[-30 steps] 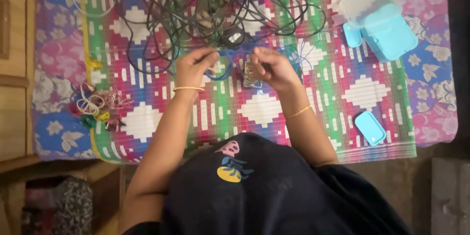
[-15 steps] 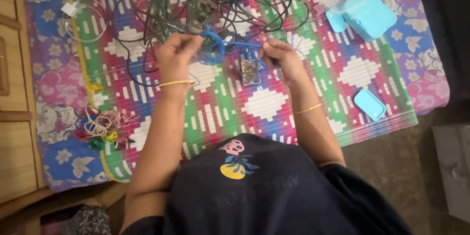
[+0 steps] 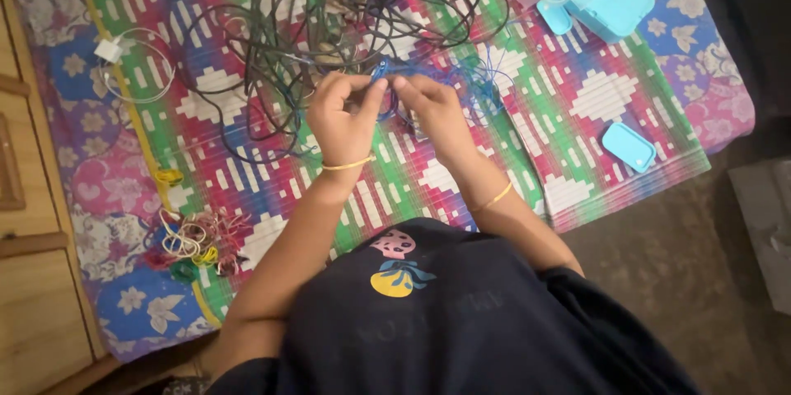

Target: The person untangles and organizes a pile of mixed cables on a patterned mat. They separate blue, green, and black cords by hand, coil them, and place them into small piles. A small electronic device is briefly handled and set aside.

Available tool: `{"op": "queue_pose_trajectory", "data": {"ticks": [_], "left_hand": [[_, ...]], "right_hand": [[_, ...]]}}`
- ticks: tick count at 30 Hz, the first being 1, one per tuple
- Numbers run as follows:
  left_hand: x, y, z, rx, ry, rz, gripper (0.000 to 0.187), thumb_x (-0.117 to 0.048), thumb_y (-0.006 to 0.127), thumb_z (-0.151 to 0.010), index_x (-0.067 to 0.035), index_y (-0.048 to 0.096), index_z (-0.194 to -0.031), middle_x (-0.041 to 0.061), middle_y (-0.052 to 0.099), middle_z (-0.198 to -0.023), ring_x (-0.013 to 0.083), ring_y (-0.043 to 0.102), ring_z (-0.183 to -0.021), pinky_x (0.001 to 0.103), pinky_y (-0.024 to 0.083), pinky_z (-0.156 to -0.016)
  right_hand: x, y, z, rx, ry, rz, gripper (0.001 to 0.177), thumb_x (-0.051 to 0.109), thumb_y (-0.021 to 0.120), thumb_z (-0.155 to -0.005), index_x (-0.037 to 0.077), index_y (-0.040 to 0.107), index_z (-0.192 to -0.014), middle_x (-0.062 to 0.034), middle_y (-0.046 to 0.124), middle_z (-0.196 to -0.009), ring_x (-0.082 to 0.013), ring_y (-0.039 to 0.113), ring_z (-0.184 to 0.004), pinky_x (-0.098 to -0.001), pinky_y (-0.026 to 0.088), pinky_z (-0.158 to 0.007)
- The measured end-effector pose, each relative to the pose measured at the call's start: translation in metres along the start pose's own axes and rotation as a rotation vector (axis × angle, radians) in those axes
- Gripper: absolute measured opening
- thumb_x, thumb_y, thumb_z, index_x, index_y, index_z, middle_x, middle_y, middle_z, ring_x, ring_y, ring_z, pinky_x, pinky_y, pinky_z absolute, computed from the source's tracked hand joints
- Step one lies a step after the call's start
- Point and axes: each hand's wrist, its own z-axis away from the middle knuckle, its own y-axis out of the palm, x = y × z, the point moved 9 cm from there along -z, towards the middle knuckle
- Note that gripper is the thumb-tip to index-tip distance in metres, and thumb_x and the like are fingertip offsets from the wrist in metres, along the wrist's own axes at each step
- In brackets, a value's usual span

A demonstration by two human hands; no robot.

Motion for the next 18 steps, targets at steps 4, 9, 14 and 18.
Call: {"op": "queue_pose_trajectory", "data": {"ticks": [4, 9, 14, 18], "left_hand": [[0.001, 0.007, 0.0, 0.021, 0.065, -0.026, 0.016, -0.007, 0.084, -0.088, 0.002, 0.071, -0.09, 0.005, 0.067, -0.085, 0.0112, 0.067, -0.072, 0.023, 0.052, -0.064], [0.04, 0.027, 0.004, 0.054, -0.072, 0.13, 0.018, -0.011, 0.084, -0.091, 0.001, 0.07, -0.095, 0.003, 0.071, -0.088, 0.0101, 0.069, -0.075, 0.023, 0.054, -0.067], [0.071, 0.039, -0.003, 0.044, -0.568, 0.596, 0.019, -0.014, 0.079, -0.093, 0.002, 0.071, -0.101, 0.005, 0.073, -0.094, 0.0119, 0.065, -0.075, 0.027, 0.052, -0.064], [0.056, 0.056, 0.0, 0.154, -0.698, 0.763, 0.021, -0.015, 0.068, -0.094, 0.001, 0.07, -0.107, 0.005, 0.074, -0.101, 0.0133, 0.069, -0.081, 0.03, 0.058, -0.07]], "right_hand": [[-0.039, -0.002, 0.004, -0.046, 0.535, -0.183, 0.028, 0.025, 0.069, -0.101, 0.0, 0.074, -0.089, 0.0035, 0.051, -0.066, -0.0097, 0.042, -0.061, -0.0292, 0.03, -0.054], [0.006, -0.023, 0.001, -0.084, -0.013, 0.519, 0.03, 0.029, 0.069, -0.103, 0.002, 0.074, -0.09, -0.004, 0.058, -0.077, -0.0198, 0.056, -0.074, -0.037, 0.045, -0.068], [0.12, -0.005, -0.008, 0.15, -0.335, 0.42, 0.039, 0.017, 0.086, -0.069, -0.004, 0.071, -0.099, -0.0164, 0.056, -0.087, -0.0336, 0.056, -0.08, -0.0428, 0.047, -0.071], [0.064, -0.022, 0.001, 0.033, -0.367, 0.564, 0.02, 0.008, 0.085, -0.084, 0.0, 0.07, -0.094, -0.0123, 0.062, -0.095, -0.0319, 0.061, -0.087, -0.0424, 0.049, -0.077]]}}
